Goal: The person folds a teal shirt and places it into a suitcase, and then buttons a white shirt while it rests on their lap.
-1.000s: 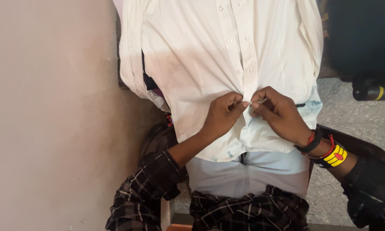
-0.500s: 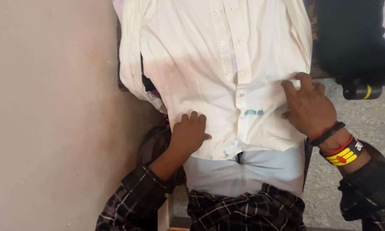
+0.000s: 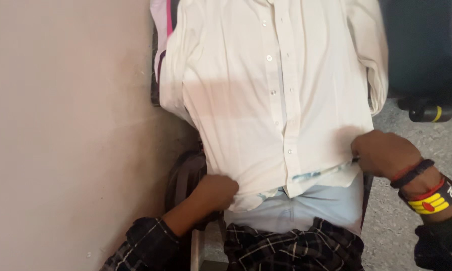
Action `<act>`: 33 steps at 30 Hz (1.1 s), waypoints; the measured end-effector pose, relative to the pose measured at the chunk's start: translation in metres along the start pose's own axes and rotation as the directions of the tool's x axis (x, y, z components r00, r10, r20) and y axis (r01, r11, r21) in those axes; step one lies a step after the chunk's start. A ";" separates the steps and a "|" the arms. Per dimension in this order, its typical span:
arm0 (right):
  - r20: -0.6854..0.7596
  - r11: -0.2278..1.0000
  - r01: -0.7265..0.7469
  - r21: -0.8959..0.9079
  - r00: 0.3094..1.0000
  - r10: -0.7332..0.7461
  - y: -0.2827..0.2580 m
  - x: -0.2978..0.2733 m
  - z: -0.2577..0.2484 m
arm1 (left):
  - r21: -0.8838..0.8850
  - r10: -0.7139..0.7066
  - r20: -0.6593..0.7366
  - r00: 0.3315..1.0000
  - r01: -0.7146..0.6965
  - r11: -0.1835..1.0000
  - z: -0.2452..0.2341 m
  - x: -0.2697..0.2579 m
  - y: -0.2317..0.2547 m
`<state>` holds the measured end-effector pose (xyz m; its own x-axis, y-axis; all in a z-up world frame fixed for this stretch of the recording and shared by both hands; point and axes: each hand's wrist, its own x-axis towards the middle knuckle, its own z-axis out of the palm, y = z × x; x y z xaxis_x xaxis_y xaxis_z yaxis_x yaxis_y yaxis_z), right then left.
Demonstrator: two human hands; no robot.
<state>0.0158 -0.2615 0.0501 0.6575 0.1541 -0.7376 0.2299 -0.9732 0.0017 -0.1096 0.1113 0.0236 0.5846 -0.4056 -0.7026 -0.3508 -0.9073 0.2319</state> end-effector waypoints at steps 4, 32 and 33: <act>-0.266 0.986 0.127 -0.112 0.952 -0.153 -0.024 -0.013 -0.012 | -0.057 0.064 0.021 0.998 -0.063 0.996 -0.020 -0.001 0.008; -0.624 0.807 0.382 -0.450 0.512 -0.590 -0.078 0.075 -0.018 | -0.063 -0.045 -0.820 0.571 -0.011 0.998 -0.061 0.170 0.008; -0.635 0.809 0.386 -0.442 0.503 -0.587 -0.079 0.075 -0.017 | -0.057 -0.046 -0.815 0.578 0.000 0.998 -0.060 0.171 0.008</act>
<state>0.0596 -0.1703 0.0060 0.6512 0.7568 0.0564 0.7574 -0.6528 0.0151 0.0321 0.0280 -0.0545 0.9502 -0.2826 0.1318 -0.3087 -0.9121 0.2699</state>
